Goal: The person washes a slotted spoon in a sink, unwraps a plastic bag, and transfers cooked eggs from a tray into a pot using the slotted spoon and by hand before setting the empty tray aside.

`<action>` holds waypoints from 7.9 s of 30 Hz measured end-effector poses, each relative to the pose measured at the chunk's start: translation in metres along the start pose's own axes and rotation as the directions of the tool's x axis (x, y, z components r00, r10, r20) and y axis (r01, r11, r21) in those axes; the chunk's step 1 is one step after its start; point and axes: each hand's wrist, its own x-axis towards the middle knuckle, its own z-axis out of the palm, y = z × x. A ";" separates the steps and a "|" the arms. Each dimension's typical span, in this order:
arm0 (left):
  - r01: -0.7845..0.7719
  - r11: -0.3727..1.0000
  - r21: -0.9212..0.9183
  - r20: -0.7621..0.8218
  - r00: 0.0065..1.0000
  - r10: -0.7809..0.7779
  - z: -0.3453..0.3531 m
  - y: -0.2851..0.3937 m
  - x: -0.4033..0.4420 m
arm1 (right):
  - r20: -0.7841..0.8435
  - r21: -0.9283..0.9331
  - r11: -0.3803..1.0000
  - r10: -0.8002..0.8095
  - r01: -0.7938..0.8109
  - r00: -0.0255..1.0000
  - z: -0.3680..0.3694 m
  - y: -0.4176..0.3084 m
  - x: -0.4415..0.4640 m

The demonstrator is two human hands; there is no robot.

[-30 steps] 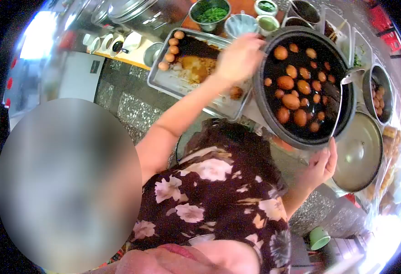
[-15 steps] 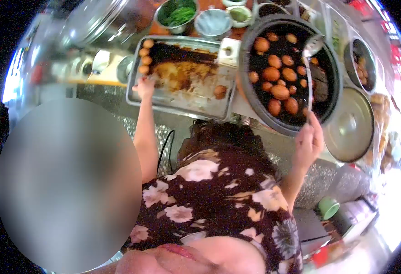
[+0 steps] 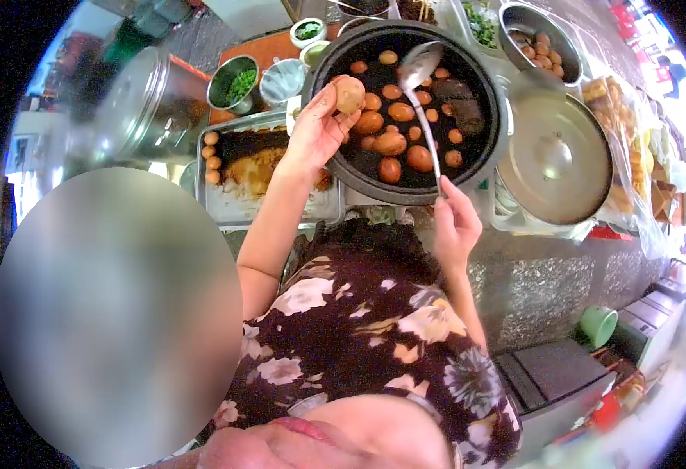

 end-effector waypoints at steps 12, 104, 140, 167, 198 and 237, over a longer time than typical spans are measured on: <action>0.372 0.913 -0.169 0.000 0.926 -0.377 0.019 -0.032 0.026 | 0.125 0.111 0.976 0.176 -0.190 0.976 -0.031 0.006 0.004; 0.534 0.052 0.844 -0.426 0.608 0.670 -0.258 0.013 -0.035 | -0.108 -0.246 0.959 0.118 -0.142 0.987 -0.056 -0.037 0.033; -0.112 -0.774 0.623 0.505 0.813 0.288 0.062 -0.032 0.024 | 0.060 0.212 0.967 0.130 -0.140 0.990 -0.087 -0.029 0.033; 0.079 0.136 0.988 -0.149 0.748 0.646 -0.232 0.035 -0.043 | -0.073 -0.059 0.989 0.133 -0.137 0.988 -0.063 -0.043 0.027; 0.432 0.899 0.063 -0.132 0.897 -0.422 0.134 -0.093 0.057 | 0.038 -0.224 0.951 -0.211 0.214 0.977 -0.124 -0.015 0.016; -0.014 -0.039 0.999 0.038 0.673 0.738 -0.077 -0.010 -0.031 | -0.013 0.026 0.993 0.115 -0.115 0.993 -0.093 -0.022 0.035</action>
